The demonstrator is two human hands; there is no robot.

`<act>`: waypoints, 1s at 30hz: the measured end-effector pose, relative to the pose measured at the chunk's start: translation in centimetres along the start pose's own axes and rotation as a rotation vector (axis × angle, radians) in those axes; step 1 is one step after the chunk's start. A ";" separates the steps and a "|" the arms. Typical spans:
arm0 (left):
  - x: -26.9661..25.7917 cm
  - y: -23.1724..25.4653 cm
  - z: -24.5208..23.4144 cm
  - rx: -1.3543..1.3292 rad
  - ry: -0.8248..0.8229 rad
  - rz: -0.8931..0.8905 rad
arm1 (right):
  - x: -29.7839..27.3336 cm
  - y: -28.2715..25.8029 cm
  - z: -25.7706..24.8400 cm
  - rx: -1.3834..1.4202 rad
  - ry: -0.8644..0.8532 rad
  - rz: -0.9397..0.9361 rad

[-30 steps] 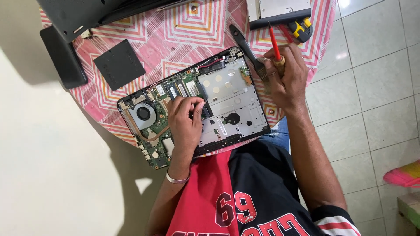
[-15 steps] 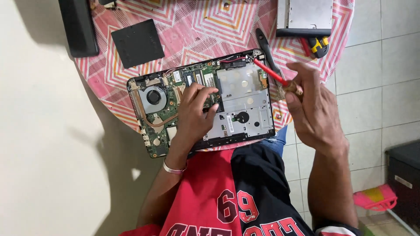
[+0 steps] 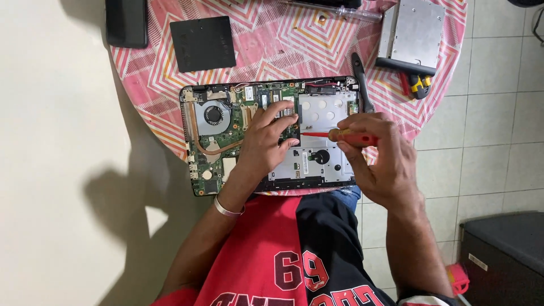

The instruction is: A person is using a screwdriver to remove screws and internal components from a laptop motherboard.

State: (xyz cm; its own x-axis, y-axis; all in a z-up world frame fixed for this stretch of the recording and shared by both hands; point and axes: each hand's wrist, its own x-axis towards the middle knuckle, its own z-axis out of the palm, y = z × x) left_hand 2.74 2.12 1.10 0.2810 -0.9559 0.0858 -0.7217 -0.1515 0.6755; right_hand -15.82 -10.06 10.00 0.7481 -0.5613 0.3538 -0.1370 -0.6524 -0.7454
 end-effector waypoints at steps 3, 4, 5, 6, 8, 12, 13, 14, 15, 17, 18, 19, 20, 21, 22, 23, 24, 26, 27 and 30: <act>0.0 -0.5 0.3 0.035 -0.028 -0.014 | -0.1 0.4 1.5 -0.009 0.007 -0.059; 0.0 -0.8 0.5 0.029 -0.030 0.000 | -0.2 0.4 1.9 0.002 -0.002 -0.050; 0.0 -0.7 0.7 0.027 -0.024 -0.002 | -0.2 0.3 1.9 0.001 -0.006 -0.054; -0.1 -0.8 0.7 0.019 -0.017 0.002 | -0.2 0.2 2.1 -0.002 -0.007 -0.054; -0.3 -1.0 0.8 0.015 -0.002 0.000 | -0.2 0.0 2.5 0.000 -0.013 -0.060; -0.5 -1.3 1.4 -0.006 0.034 0.003 | -0.3 0.0 2.9 -0.021 -0.030 -0.047; -0.4 -1.3 1.5 -0.018 0.041 -0.005 | -0.4 0.1 2.9 -0.026 -0.042 -0.041; -0.5 -1.4 1.6 -0.024 0.041 -0.002 | -0.3 0.0 2.8 -0.032 -0.043 -0.039; -0.5 -1.5 1.8 -0.033 0.043 -0.006 | -0.3 0.0 2.7 -0.046 -0.045 -0.039; -0.5 -1.7 2.0 -0.042 0.047 -0.011 | -0.3 0.3 2.7 -0.061 -0.049 -0.039; -0.5 -1.8 2.0 -0.045 0.042 -0.010 | -0.4 0.7 2.7 -0.053 -0.042 -0.051; -0.5 -1.8 2.0 -0.047 0.037 -0.010 | -0.5 1.1 2.7 -0.046 -0.035 -0.063; -0.5 -1.6 1.7 -0.048 0.038 -0.009 | -0.4 0.9 2.6 -0.048 -0.035 -0.064; -0.4 -1.3 1.5 -0.051 0.029 -0.020 | -0.3 0.7 2.6 -0.044 -0.035 -0.061; -0.4 -1.1 1.2 -0.053 0.021 -0.031 | -0.2 0.5 2.5 -0.040 -0.036 -0.060; -0.4 -1.4 1.5 -0.053 0.023 -0.030 | -0.2 0.6 2.5 -0.042 -0.036 -0.062; -0.4 -1.6 1.8 -0.050 0.030 -0.022 | -0.2 0.6 2.5 -0.035 -0.035 -0.058; -0.4 -1.8 1.9 -0.047 0.036 -0.013 | -0.2 0.7 2.5 -0.030 -0.034 -0.055; -0.4 -1.8 1.9 -0.060 0.041 -0.012 | -0.1 0.8 2.5 -0.028 -0.032 -0.056; -0.5 -1.5 1.7 -0.079 0.047 -0.016 | -0.1 0.8 2.6 -0.032 -0.032 -0.055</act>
State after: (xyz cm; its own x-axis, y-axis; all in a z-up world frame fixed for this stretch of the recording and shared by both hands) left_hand 2.65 2.38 -1.17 0.3232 -0.9402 0.1075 -0.6650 -0.1448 0.7327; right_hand -14.30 -9.19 7.92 0.7757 -0.5077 0.3748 -0.1154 -0.6980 -0.7068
